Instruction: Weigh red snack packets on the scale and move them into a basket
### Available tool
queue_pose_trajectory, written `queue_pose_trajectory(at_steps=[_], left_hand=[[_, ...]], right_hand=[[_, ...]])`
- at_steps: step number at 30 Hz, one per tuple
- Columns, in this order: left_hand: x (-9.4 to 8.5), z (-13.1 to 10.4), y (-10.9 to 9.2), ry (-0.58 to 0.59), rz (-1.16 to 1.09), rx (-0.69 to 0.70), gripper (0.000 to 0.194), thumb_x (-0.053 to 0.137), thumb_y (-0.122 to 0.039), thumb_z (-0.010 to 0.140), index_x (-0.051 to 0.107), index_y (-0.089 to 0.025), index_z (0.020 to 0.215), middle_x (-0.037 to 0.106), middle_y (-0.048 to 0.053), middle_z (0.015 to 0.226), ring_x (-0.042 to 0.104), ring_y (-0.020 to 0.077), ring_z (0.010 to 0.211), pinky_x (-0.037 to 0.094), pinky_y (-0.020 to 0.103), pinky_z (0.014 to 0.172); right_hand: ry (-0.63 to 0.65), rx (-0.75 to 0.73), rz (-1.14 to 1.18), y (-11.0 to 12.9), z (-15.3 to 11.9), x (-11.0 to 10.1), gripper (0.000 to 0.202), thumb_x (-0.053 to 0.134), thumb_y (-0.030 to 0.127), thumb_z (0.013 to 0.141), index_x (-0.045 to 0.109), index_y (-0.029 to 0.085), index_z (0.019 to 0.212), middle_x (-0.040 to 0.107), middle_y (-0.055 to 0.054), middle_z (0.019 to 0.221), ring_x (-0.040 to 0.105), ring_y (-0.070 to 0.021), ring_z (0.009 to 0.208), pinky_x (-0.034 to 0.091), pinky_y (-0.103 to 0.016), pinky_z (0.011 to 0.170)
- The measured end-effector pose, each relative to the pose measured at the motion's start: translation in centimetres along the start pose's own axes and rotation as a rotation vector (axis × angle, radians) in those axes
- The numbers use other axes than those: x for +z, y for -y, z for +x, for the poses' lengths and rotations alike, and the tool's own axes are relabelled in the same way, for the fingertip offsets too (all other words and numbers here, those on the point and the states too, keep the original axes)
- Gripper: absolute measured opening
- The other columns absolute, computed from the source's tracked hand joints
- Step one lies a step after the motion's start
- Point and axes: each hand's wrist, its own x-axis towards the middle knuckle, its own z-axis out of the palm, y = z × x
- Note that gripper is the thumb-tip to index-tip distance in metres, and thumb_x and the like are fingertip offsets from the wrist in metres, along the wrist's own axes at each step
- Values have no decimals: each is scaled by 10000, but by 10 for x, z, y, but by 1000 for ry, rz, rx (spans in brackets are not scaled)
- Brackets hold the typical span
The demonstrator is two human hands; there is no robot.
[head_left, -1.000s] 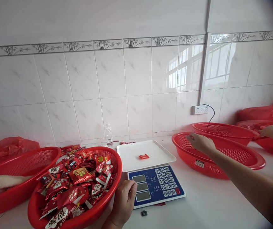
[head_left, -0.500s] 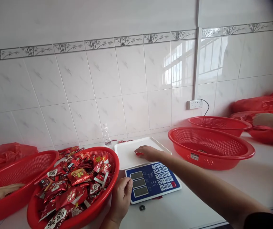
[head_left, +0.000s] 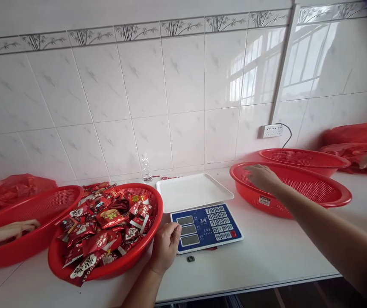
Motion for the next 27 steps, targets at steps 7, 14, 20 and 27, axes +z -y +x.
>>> queue_pose_trajectory(at_steps=[7, 14, 20, 27], left_hand=[[5, -1, -5, 0, 67, 9, 270, 386, -267, 899, 561, -161, 723, 546, 15, 636, 510, 115, 606, 408, 205, 569], [-27, 7, -65, 328, 240, 142, 262, 395, -140, 866, 562, -237, 1043, 645, 16, 902, 579, 146, 839, 458, 242, 737], [-101, 46, -79, 442, 477, -33, 297, 364, -146, 869, 552, -253, 1072, 597, 23, 1074, 537, 172, 992, 433, 304, 862], [-127, 87, 0, 763, 612, -273, 372, 462, -194, 802, 516, -280, 1161, 487, 34, 1243, 388, 225, 1200, 351, 344, 974]], right_hand=[[-2, -200, 115, 59, -35, 40, 337, 458, 310, 844, 563, 227, 1153, 548, -90, 1220, 483, -256, 1126, 421, -398, 901], [146, -320, 357, 159, -66, 66, 337, 417, 330, 850, 552, 240, 1145, 652, -37, 1087, 613, -214, 953, 473, -318, 751], [40, -315, 244, 162, -74, 72, 344, 326, 363, 896, 582, 257, 1100, 686, -23, 1006, 643, -216, 866, 450, -283, 626], [-36, -389, 249, 154, -78, 75, 307, 352, 333, 898, 609, 255, 1048, 700, -10, 959, 654, -193, 824, 449, -263, 603]])
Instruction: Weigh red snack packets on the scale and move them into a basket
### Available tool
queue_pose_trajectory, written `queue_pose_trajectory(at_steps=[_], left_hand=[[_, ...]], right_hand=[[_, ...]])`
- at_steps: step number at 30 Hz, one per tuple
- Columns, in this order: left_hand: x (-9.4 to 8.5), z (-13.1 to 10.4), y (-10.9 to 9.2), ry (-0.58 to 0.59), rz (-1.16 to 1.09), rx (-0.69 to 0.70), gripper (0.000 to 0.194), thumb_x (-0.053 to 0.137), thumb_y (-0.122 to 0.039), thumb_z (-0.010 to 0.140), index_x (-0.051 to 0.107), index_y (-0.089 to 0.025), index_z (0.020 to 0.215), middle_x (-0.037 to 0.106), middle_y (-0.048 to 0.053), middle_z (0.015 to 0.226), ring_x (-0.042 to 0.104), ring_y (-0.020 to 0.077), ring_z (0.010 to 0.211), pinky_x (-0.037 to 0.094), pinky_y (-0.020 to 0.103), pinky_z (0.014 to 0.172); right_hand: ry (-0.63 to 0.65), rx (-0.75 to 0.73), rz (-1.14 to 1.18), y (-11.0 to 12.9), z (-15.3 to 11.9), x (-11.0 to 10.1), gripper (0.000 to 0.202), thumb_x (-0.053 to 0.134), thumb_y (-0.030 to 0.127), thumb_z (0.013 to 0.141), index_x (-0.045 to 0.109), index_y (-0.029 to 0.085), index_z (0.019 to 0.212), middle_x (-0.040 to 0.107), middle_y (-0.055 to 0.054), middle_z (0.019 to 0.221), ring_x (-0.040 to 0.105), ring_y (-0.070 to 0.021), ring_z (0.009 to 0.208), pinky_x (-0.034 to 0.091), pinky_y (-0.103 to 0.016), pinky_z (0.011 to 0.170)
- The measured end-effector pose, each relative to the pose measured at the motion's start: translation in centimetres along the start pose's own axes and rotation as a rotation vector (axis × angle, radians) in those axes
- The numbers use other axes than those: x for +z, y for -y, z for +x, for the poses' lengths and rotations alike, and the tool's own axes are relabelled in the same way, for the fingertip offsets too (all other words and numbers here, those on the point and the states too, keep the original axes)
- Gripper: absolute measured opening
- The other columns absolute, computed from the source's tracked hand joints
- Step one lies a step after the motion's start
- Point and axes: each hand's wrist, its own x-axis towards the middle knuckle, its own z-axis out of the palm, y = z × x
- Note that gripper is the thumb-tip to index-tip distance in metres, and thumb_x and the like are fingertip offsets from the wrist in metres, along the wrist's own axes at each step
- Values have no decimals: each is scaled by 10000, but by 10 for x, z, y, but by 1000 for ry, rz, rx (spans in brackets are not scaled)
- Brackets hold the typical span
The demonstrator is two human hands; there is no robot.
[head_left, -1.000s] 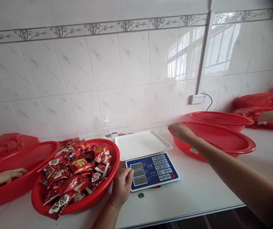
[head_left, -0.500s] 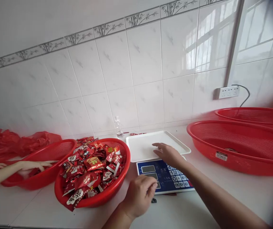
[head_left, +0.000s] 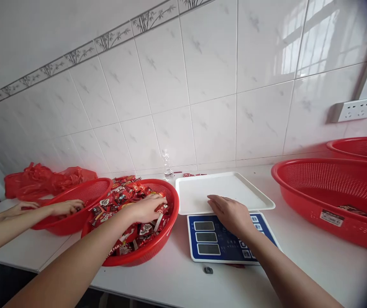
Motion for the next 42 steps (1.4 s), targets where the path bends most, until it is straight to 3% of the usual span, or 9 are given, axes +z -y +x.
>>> queue_pose_trajectory(at_steps=[3, 10, 13, 17, 22, 25, 29, 37, 42], left_hand=[[5, 12, 10, 22, 70, -12, 380, 501, -196, 779, 523, -278, 1149, 450, 37, 1278, 391, 235, 1197, 351, 339, 967], [-14, 18, 17, -223, 354, -308, 153, 535, -191, 750, 562, -206, 900, 566, 69, 1006, 533, 239, 974, 418, 300, 743], [-21, 16, 27, -291, 272, -371, 100, 526, -253, 762, 533, -203, 848, 597, 48, 930, 571, 212, 851, 409, 271, 660], [-20, 9, 25, -132, 48, -325, 158, 503, -362, 765, 527, -213, 812, 626, 4, 792, 588, 172, 715, 391, 230, 568], [-4, 7, -5, 160, 201, -381, 197, 513, -310, 731, 573, -210, 889, 657, 74, 899, 615, 247, 761, 406, 279, 578], [6, 11, -20, 138, 238, -427, 328, 503, -156, 691, 542, -194, 1014, 635, 129, 1036, 616, 280, 860, 421, 301, 622], [6, 13, -17, 91, 209, -414, 292, 509, -179, 696, 550, -209, 983, 643, 108, 1016, 622, 264, 834, 426, 287, 600], [-21, 8, 22, -12, 61, -404, 196, 594, -228, 628, 568, -223, 822, 624, -22, 693, 578, 166, 626, 349, 216, 493], [-37, 9, 23, -116, 83, -394, 181, 603, -264, 660, 566, -225, 833, 622, -31, 722, 567, 145, 617, 333, 210, 495]], right_hand=[[-2, -25, 19, -2, 0, 0, 304, 356, 333, 897, 611, 255, 1042, 702, -3, 944, 655, -191, 810, 450, -267, 599], [14, -33, 34, -2, 0, -3, 294, 365, 322, 894, 607, 255, 1048, 702, 3, 934, 651, -189, 815, 439, -262, 596], [19, -33, 45, -2, -1, -3, 296, 363, 323, 894, 604, 255, 1052, 702, 3, 931, 650, -185, 810, 436, -260, 591], [17, -33, 54, -3, 0, -2, 303, 356, 328, 894, 605, 256, 1052, 701, 0, 930, 648, -185, 804, 437, -264, 592], [19, -29, 48, -3, 0, -2, 307, 352, 327, 892, 608, 259, 1049, 697, -6, 950, 645, -185, 820, 447, -266, 608], [18, -38, 43, -2, 0, -3, 312, 346, 323, 895, 612, 256, 1045, 697, -8, 955, 646, -183, 823, 451, -262, 612], [5, -42, 41, -3, 0, -3, 315, 348, 316, 895, 616, 246, 1045, 697, -12, 959, 648, -192, 832, 465, -277, 639], [-9, -52, 68, 0, -1, -5, 313, 348, 293, 896, 622, 240, 1038, 696, -26, 962, 645, -195, 846, 474, -290, 650], [6, -41, 66, 1, -1, -6, 306, 354, 299, 896, 617, 246, 1043, 696, -25, 945, 644, -192, 836, 469, -284, 644]])
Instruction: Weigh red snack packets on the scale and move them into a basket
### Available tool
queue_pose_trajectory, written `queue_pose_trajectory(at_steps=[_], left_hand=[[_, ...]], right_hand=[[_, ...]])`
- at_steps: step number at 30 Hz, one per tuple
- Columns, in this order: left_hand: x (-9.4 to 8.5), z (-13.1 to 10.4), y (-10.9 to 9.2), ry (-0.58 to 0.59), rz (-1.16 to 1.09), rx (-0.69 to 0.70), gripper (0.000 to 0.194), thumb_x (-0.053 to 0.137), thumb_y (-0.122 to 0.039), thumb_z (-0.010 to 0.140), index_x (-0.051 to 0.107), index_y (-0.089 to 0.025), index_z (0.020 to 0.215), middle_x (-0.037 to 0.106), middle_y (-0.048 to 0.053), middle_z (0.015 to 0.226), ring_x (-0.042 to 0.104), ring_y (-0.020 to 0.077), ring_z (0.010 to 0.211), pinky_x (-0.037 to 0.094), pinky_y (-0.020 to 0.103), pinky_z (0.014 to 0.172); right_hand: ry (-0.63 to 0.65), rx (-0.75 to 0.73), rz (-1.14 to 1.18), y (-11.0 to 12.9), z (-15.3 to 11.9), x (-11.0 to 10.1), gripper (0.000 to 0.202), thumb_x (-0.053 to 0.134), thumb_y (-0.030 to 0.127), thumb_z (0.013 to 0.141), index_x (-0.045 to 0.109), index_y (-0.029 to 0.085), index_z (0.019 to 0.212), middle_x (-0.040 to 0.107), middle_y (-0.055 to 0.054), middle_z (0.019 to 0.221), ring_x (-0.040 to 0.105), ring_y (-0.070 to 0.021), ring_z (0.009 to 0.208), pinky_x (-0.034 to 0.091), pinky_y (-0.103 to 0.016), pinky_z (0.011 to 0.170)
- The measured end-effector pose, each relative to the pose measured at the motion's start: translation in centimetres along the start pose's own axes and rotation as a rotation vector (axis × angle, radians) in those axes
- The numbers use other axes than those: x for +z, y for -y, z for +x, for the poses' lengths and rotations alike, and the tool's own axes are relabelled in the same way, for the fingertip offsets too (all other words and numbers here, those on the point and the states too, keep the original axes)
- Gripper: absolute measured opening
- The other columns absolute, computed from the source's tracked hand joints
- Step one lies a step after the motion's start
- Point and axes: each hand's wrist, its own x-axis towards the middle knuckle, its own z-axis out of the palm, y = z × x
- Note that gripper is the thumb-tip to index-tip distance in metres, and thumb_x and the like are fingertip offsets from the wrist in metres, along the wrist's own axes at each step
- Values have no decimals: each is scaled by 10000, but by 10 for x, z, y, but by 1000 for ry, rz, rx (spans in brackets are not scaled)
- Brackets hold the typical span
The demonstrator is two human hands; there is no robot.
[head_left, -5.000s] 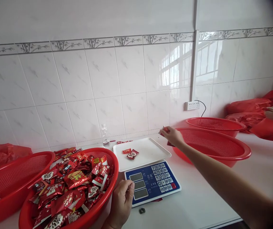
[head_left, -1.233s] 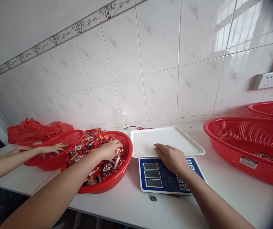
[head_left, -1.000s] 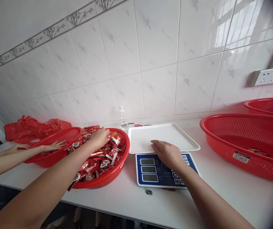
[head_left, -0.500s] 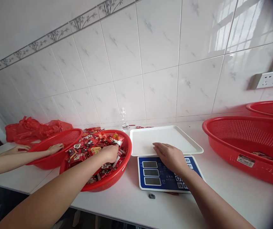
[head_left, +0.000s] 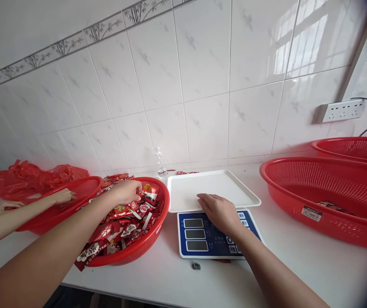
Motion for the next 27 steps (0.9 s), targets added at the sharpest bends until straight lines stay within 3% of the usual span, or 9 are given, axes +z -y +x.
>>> queue_pose_trajectory(at_steps=[3, 6, 11, 14, 17, 19, 23, 25, 27], left_hand=[[-7, 4, -19, -65, -94, 34, 132, 578, -302, 714, 577, -207, 806, 623, -23, 728, 575, 145, 654, 364, 207, 535], [-6, 11, -51, -116, -229, 92, 114, 565, -287, 744, 594, -192, 798, 635, -10, 780, 586, 141, 692, 391, 202, 566], [11, 32, -106, -172, -357, 146, 120, 556, -263, 780, 610, -174, 841, 648, 17, 824, 596, 142, 717, 430, 212, 609], [21, 43, -117, -133, -437, 219, 176, 499, -255, 821, 591, -191, 956, 645, 24, 938, 598, 140, 810, 451, 221, 695], [26, 47, -103, -95, -436, 241, 154, 508, -234, 799, 592, -182, 919, 632, 38, 978, 578, 156, 891, 449, 241, 762], [27, 44, -82, -60, -440, 197, 120, 492, -230, 792, 583, -169, 842, 640, 38, 886, 591, 158, 809, 466, 244, 689], [26, 26, -36, 205, -377, 161, 119, 497, -257, 761, 569, -169, 799, 636, 13, 765, 598, 149, 679, 462, 224, 566], [27, 15, -20, 331, -219, 182, 140, 534, -259, 725, 593, -174, 819, 652, 23, 818, 610, 174, 746, 471, 243, 625], [31, 5, -12, 338, -68, 212, 245, 556, -231, 693, 611, -186, 927, 654, 52, 974, 607, 213, 876, 467, 280, 741]], right_hand=[[-3, -2, 13, 0, 0, 0, 305, 354, 295, 895, 615, 245, 1045, 694, -26, 949, 641, -190, 843, 472, -287, 657], [-21, -10, 24, -1, 0, 1, 302, 362, 291, 892, 612, 233, 1050, 693, -26, 959, 640, -197, 850, 480, -300, 669], [-111, -52, 39, -3, 0, 4, 282, 388, 272, 883, 610, 221, 1049, 692, -39, 975, 639, -198, 870, 486, -309, 706], [-143, -88, 36, -4, 0, 5, 270, 398, 251, 879, 612, 211, 1038, 694, -46, 959, 636, -199, 870, 481, -320, 738], [-160, -110, 25, -5, 1, 6, 262, 406, 238, 874, 612, 201, 1031, 694, -54, 946, 632, -201, 871, 472, -329, 759], [-167, -128, 15, -5, 2, 6, 263, 410, 239, 872, 611, 193, 1035, 693, -64, 942, 628, -205, 878, 462, -337, 780], [-141, -131, -3, -6, 1, 8, 269, 401, 242, 876, 613, 184, 1031, 694, -69, 912, 628, -207, 851, 449, -348, 792], [-124, -120, -6, -6, 1, 9, 275, 398, 246, 877, 613, 185, 1036, 695, -68, 908, 628, -208, 842, 449, -352, 790], [-114, -111, -4, -6, 2, 9, 278, 401, 251, 876, 615, 184, 1041, 696, -67, 902, 629, -210, 840, 450, -355, 788]])
